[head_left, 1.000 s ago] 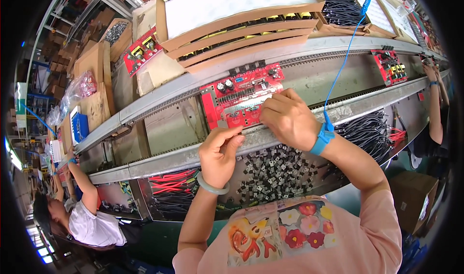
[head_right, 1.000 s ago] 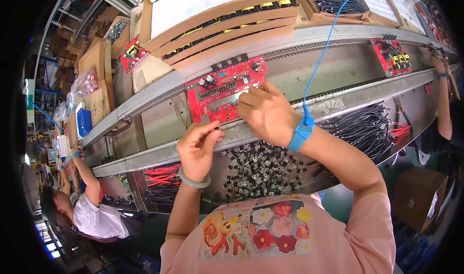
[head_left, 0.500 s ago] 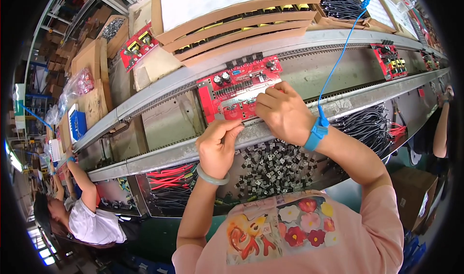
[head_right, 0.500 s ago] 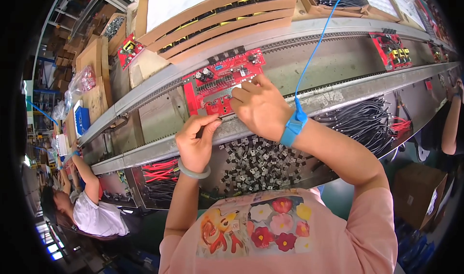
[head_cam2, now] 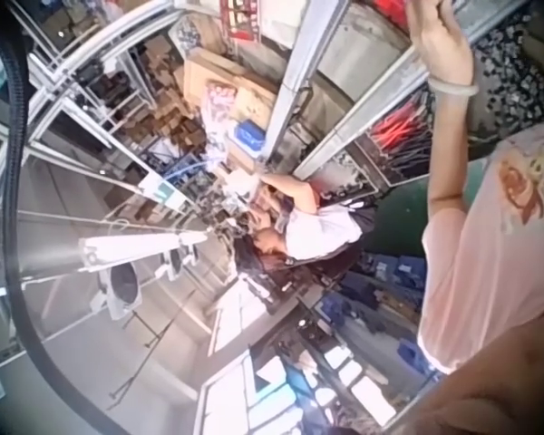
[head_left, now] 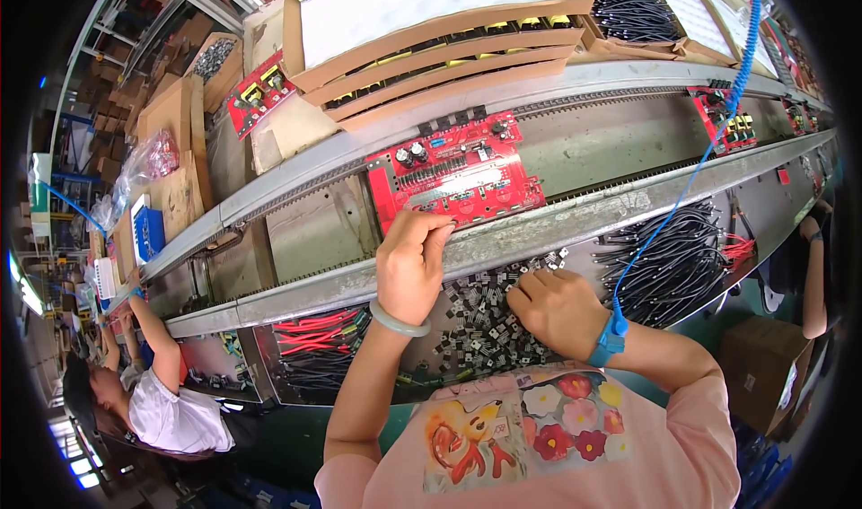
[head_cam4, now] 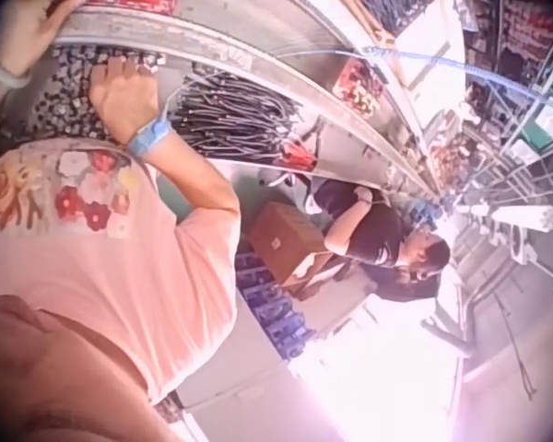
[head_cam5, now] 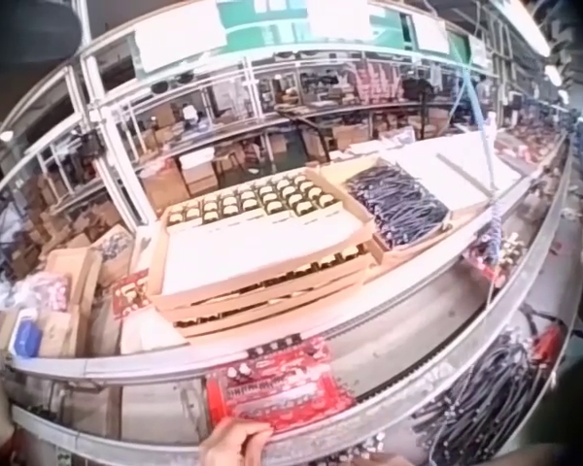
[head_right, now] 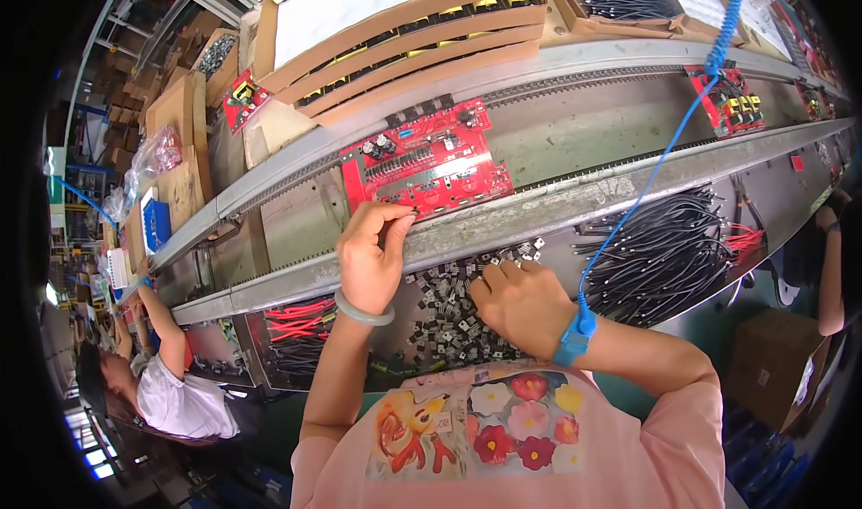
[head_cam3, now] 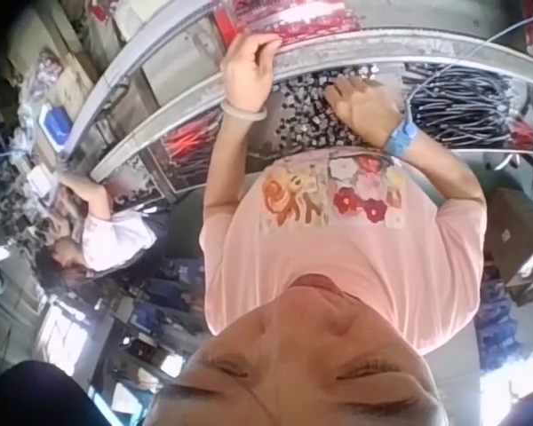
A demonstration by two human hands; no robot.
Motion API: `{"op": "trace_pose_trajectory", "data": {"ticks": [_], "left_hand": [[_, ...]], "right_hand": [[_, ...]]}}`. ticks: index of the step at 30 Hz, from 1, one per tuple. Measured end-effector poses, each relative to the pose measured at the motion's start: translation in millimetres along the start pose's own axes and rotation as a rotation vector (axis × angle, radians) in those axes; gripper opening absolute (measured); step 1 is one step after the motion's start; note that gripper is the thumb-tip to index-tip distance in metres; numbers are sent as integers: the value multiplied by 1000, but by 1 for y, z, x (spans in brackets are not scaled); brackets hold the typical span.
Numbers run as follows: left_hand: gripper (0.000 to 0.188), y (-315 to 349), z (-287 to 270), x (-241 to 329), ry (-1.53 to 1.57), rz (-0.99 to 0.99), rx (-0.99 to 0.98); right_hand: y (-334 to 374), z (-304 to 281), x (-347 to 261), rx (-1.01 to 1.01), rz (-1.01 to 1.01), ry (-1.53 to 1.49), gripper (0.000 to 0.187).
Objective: The person assembles circuit boards on an assembly line by inserting transistors, capacitors, transformers, and wires into each board by hand, then slides the assembled boards along the conveyor.
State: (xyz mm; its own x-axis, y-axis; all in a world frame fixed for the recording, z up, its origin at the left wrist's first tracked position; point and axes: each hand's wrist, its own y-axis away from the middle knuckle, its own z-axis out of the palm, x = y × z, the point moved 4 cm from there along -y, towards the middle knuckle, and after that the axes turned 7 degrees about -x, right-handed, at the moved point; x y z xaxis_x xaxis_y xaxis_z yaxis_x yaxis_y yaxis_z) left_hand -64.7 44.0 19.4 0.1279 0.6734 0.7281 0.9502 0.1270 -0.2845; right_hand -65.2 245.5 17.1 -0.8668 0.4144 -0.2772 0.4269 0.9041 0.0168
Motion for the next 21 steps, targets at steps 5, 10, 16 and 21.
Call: {"op": "trace_pose_trajectory", "data": {"ticks": [5, 10, 16, 21], "left_hand": [[6, 1, 6, -4, -2, -6, -16], [6, 0, 7, -4, -32, -19, -12], [8, -1, 9, -2, -23, 3, -4], [9, 1, 8, -2, -64, 56, -9]], "right_hand": [[-2, -3, 1, 38, 14, -98, 11], [-3, -8, 1, -8, 17, -212, 13], [-4, -13, 2, 57, -52, -285, 13], [0, -13, 7, 58, -12, -397, 22]]}}
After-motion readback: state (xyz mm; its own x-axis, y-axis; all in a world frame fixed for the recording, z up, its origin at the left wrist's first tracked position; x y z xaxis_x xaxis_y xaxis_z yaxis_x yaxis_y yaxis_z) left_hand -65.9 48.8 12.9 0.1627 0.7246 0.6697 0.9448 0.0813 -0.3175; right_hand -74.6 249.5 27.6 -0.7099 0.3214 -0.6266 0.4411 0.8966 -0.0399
